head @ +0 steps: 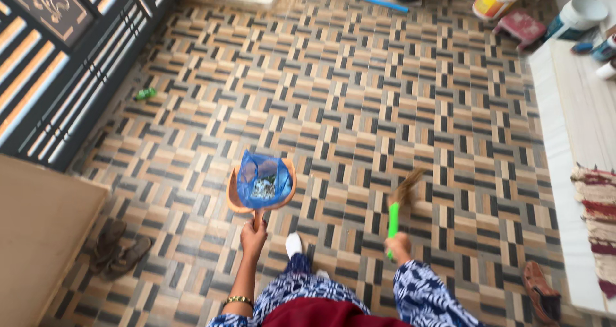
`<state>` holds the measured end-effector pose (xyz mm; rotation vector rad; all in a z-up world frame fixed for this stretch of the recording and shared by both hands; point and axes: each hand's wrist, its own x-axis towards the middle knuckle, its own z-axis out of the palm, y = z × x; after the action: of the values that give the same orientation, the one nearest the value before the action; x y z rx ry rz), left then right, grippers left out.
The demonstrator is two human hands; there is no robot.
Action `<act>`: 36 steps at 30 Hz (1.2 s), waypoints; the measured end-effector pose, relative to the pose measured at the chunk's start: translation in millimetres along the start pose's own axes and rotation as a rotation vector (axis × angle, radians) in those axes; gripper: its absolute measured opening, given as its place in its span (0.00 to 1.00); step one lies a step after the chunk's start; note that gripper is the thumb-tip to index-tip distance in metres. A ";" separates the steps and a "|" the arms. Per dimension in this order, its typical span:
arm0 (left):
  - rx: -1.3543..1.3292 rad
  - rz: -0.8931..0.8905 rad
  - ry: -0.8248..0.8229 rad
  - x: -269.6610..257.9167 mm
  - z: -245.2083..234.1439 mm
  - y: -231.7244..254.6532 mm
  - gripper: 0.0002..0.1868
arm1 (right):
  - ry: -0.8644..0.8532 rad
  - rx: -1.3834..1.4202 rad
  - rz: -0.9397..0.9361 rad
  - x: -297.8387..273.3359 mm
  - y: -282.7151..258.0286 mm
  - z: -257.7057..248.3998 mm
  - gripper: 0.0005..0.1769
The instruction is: The person sweeps the tiled floor using a broom and collects debris into a handheld net while moving across a patio area.
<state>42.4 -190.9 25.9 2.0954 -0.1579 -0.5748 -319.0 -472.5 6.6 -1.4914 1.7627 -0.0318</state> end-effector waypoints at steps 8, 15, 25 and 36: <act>-0.176 0.071 -0.011 83.3 2.4 40.7 0.17 | -0.273 0.125 -0.002 -42.5 -124.7 108.6 0.21; -0.140 0.075 -0.046 146.0 4.4 63.1 0.22 | -0.288 0.203 -0.139 0.9 -165.5 104.8 0.33; -0.118 0.147 -0.066 181.4 -5.8 67.8 0.18 | 0.133 0.240 0.138 33.8 -121.9 45.0 0.24; -0.212 0.061 -0.107 190.4 0.6 76.6 0.19 | -0.077 -0.132 0.082 53.6 -176.6 68.6 0.11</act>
<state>218.3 -296.6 23.9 1.8503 -0.2118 -0.6392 -134.1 -539.0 18.4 -1.4910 1.7914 0.1846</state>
